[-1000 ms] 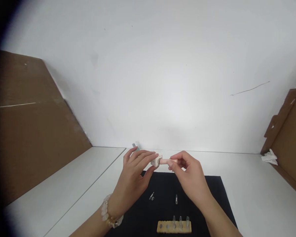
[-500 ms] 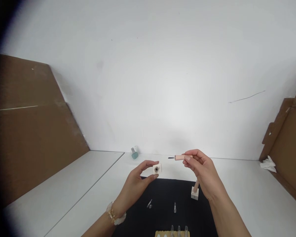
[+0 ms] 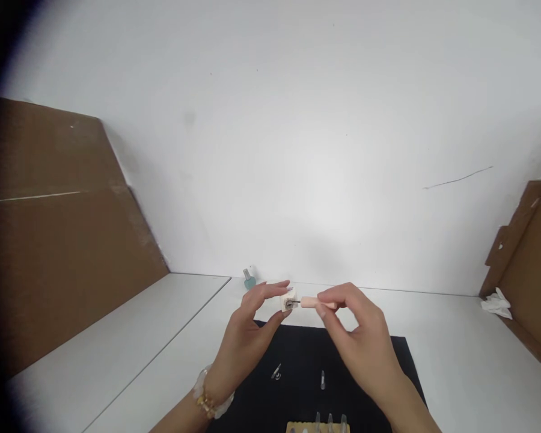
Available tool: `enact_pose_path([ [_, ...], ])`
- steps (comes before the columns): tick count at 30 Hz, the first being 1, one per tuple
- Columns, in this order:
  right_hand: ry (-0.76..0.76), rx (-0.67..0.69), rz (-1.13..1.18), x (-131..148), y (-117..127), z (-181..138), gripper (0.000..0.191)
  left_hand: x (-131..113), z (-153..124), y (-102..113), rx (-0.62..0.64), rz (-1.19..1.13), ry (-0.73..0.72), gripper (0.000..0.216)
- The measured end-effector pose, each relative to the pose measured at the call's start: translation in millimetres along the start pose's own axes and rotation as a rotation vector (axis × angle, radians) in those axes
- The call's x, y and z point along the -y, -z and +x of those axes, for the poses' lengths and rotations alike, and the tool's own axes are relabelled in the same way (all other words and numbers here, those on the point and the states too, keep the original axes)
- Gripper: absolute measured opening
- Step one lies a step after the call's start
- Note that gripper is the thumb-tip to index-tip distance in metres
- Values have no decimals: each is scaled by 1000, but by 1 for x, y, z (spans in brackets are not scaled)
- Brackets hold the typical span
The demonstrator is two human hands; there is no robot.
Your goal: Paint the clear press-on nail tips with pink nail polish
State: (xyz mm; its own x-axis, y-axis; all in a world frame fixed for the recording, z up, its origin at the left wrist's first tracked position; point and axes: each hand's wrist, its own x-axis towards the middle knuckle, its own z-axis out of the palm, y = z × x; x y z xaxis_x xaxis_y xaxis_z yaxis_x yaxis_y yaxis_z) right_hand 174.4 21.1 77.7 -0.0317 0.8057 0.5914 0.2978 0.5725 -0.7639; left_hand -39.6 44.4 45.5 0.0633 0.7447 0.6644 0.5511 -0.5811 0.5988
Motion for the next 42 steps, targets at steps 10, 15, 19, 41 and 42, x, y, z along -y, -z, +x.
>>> enact_pose_path([
  [10, 472, 114, -274, 9, -14, -10, 36, -10, 1, 4, -67, 113, -145, 32],
  [15, 599, 57, -415, 8, -18, -13, 35, -16, -1, 5, -44, 183, -220, 36],
  [19, 529, 59, -393, 1, -21, -14, 33, -19, -1, 9, -38, 221, -249, 35],
  [41, -255, 289, -110, -11, -5, 6, 35, -44, -7, -5, 453, -614, 747, 17],
  [42, -301, 326, -71, -12, -3, 8, 37, -45, -6, -5, 482, -703, 792, 17],
])
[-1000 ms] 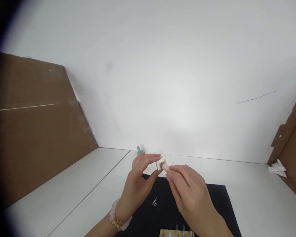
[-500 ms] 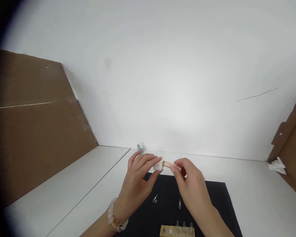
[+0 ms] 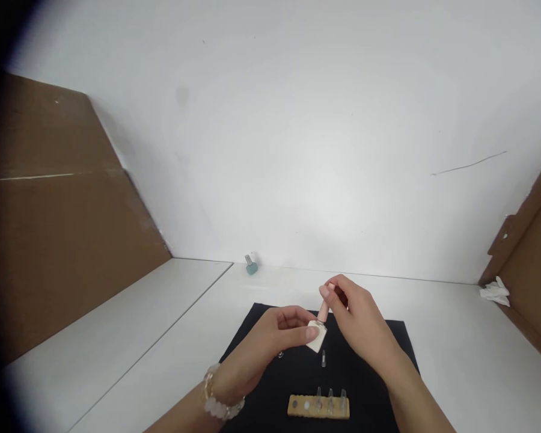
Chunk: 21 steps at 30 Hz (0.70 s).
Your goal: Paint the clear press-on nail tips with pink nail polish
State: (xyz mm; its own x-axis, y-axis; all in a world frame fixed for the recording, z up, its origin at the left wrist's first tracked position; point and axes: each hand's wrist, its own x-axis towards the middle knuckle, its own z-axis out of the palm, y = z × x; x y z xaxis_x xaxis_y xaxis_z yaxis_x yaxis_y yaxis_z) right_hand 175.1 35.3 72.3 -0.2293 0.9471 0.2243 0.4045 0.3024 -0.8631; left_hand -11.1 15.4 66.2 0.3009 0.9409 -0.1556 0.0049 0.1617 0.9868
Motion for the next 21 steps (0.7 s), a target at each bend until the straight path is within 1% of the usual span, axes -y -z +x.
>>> enact_pose_path([
  [1, -33, 36, 37, -1, 3, 2, 38, 0, 0, 0, 40, -65, 30, 18],
  [3, -71, 82, 85, -4, 6, 4, 38, 3, 1, -2, 79, -137, 63, 18],
  [4, -70, 104, 92, -4, 6, 5, 38, 7, 2, -3, 82, -146, 68, 19],
  [6, -40, 114, 73, -4, 6, 3, 35, 16, 5, -7, 49, -121, 37, 25],
  [9, 26, 48, -38, 0, 3, -3, 28, 27, 9, -14, -19, -61, -83, 26],
  [11, 77, -9, -132, 3, 0, -7, 24, 28, 12, -17, -21, -65, -117, 27],
  [13, 90, -58, -216, 5, -1, -9, 19, 24, 13, -16, 36, -95, -69, 30],
  [14, 69, -74, -252, 6, 0, -8, 16, 21, 14, -15, 75, -107, -31, 30],
  [16, -21, -74, -299, 5, 2, -6, 15, 15, 13, -12, 152, -120, 44, 30],
  [17, -65, -52, -305, 4, 3, -5, 17, 13, 13, -11, 176, -118, 66, 30],
  [19, -100, 11, -280, 3, 5, -2, 20, 13, 12, -10, 192, -104, 84, 30],
  [21, -73, 38, -253, 3, 6, -2, 18, 15, 12, -12, 161, -72, 60, 28],
])
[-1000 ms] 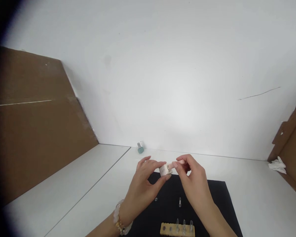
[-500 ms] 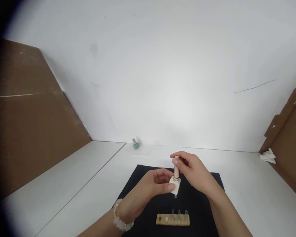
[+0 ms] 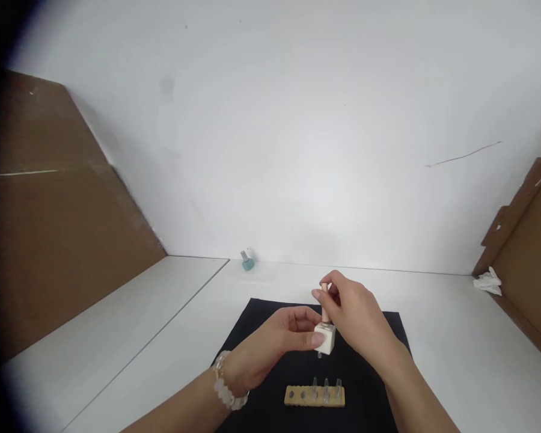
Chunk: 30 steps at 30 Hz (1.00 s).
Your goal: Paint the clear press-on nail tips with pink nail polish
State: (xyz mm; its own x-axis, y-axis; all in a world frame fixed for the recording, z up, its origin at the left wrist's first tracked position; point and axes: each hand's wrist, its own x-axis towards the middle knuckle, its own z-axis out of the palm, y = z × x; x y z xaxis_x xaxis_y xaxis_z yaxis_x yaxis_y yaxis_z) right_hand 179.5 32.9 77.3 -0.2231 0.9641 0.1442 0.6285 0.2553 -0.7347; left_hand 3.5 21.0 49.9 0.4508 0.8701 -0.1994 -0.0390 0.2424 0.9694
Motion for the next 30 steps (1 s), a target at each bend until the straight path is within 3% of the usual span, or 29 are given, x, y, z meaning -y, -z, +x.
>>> enact_pose_path([
  [4, 115, -104, -20, 5, -2, -6, 8, 4, 5, -4, -112, 122, -153, 27],
  [8, 224, -259, 10, 7, -10, -10, 11, 1, 9, -2, -301, 328, -326, 24],
  [13, 156, -377, 217, 2, -18, -2, 15, 4, 15, 10, -466, 535, -409, 27],
  [21, 71, -618, 331, -6, 4, 1, 25, 41, 33, 41, -342, 611, -218, 18],
  [30, 118, -612, 321, 5, 10, -7, 18, 80, 46, 62, -303, 729, -120, 24],
])
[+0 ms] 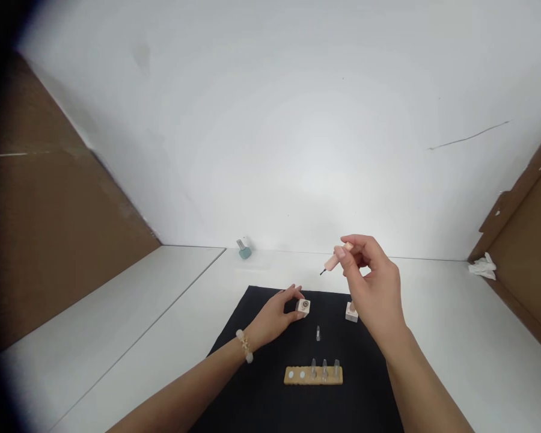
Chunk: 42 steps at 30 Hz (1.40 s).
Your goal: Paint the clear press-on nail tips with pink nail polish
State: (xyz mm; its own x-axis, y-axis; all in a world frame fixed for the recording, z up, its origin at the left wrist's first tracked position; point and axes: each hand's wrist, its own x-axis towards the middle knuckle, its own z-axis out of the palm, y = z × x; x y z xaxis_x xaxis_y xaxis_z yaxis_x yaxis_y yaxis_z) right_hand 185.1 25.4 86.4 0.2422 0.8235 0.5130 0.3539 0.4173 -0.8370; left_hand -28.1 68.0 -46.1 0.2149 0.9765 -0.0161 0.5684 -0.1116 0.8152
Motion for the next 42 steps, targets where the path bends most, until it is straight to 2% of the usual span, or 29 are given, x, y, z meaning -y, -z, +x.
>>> enact_pose_path([
  [3, 9, 14, 19, 4, -3, -2, 13, 8, 2, 2, -24, 65, 12, 25],
  [7, -2, 32, 26, 3, -4, -1, 12, 8, -7, 10, -69, 109, 10, 40],
  [9, 11, 36, 24, 1, -3, 0, 12, 3, -24, 12, -122, 116, -11, 39],
  [12, 26, 24, 16, -1, -1, 1, 13, -8, -63, 6, -196, 113, -69, 21],
  [13, 28, 18, 12, -2, -1, 1, 14, -10, -77, 2, -189, 107, -93, 15],
  [15, 40, 8, 13, -2, 0, 1, 15, -11, -101, -11, -91, 66, -141, 17],
  [18, 56, -3, 17, -2, 0, 0, 14, -7, -117, -32, -15, 3, -117, 14],
  [24, 63, 1, 24, 3, 2, -3, 13, 1, -107, -52, -44, 78, -82, 23],
  [29, 67, -6, 40, 4, 5, -2, 12, -3, -103, -58, -48, 116, -36, 21],
  [35, 68, 11, 56, 3, 6, 1, 10, -3, -101, -62, -51, 47, 29, 19],
  [42, 48, 47, 51, 1, 4, 0, 10, 2, -99, -66, -91, -6, 1, 19],
])
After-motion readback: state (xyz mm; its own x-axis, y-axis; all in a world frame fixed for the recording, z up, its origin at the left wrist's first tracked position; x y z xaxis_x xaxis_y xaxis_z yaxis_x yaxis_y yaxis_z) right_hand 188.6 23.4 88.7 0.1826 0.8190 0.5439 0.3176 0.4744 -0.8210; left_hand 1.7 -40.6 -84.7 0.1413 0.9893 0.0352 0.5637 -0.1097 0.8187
